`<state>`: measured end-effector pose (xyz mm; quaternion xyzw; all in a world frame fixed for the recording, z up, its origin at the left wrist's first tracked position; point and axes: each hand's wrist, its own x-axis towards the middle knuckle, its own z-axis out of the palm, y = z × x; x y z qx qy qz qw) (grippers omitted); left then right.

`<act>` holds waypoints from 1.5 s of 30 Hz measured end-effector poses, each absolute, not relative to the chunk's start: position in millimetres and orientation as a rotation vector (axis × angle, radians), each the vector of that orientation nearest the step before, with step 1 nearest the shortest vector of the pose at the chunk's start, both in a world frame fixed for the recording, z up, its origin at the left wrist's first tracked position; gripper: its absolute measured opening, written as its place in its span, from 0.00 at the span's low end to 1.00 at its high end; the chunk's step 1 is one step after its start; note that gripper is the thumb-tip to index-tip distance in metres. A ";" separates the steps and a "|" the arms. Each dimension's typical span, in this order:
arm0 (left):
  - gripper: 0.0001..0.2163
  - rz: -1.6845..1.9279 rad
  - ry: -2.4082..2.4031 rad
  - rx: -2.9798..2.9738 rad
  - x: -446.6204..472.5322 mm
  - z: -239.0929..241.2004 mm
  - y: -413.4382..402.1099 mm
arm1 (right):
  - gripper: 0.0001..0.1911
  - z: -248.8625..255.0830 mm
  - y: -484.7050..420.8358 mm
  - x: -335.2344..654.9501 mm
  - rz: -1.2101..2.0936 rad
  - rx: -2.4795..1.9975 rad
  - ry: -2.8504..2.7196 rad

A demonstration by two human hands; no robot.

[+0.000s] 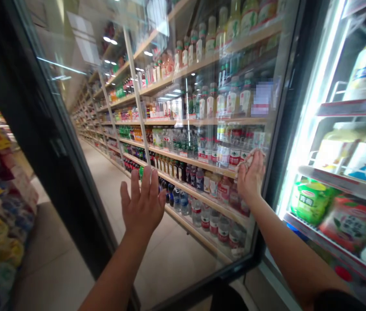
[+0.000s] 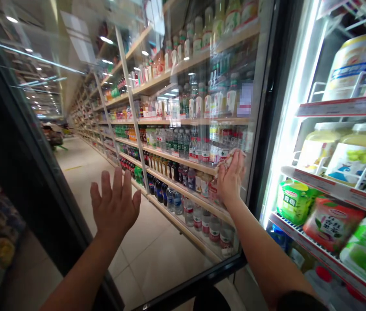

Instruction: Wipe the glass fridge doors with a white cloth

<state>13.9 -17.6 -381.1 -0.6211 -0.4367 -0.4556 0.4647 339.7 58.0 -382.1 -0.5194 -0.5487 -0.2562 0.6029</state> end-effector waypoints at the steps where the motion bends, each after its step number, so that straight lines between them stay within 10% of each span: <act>1: 0.33 -1.118 -1.071 -1.522 14.2 -381.1 -17.6 | 0.35 -377.7 59.4 343.3 -0.585 -1.203 -1.257; 24: 0.35 -1.009 -1.082 -1.442 15.6 -380.8 -18.7 | 0.38 -506.8 42.5 309.8 -0.819 -1.056 -1.515; 45: 0.35 -1.030 -1.052 -1.460 16.6 -379.9 -20.7 | 0.30 -454.2 11.1 215.0 -0.903 -0.849 -1.743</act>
